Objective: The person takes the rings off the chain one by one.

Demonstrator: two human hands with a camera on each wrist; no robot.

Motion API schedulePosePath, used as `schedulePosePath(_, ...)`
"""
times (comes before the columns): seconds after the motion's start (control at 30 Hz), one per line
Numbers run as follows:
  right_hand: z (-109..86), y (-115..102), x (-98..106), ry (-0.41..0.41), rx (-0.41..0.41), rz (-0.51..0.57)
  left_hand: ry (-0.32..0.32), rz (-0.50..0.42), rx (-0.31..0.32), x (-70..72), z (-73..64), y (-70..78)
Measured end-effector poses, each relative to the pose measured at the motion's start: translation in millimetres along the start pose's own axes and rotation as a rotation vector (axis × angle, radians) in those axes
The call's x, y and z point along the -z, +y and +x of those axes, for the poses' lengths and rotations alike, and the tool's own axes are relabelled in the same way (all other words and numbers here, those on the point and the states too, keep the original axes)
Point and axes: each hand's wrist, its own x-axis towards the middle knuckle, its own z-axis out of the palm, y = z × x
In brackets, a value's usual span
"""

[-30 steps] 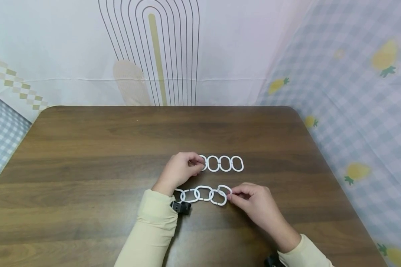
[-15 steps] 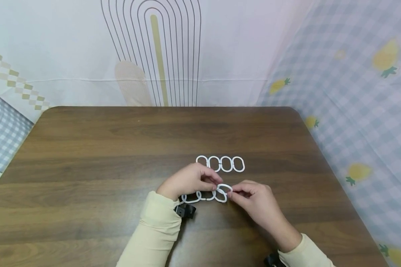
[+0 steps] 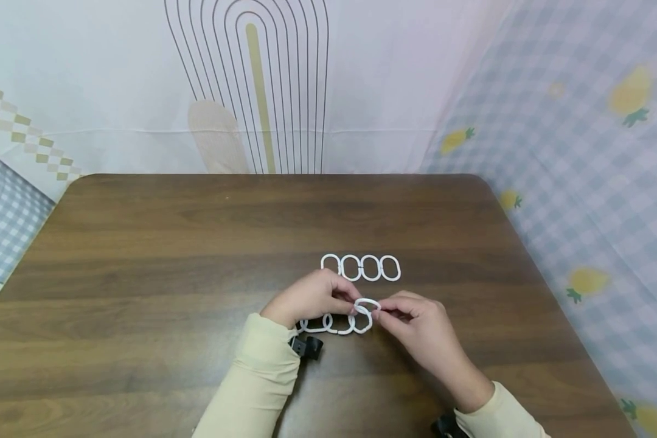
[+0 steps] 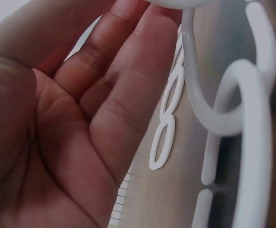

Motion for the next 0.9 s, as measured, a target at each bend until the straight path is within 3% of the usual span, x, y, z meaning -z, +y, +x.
schedulePosePath(0.4,-7.5,0,-3,0.033,0.077,-0.02,0.024,-0.039,0.029,5.5,-3.4,-0.9)
schedulePosePath(0.9,-14.4,3,-3,0.044,0.15,-0.045,0.088,-0.248,0.128,9.8,-9.7,-0.5)
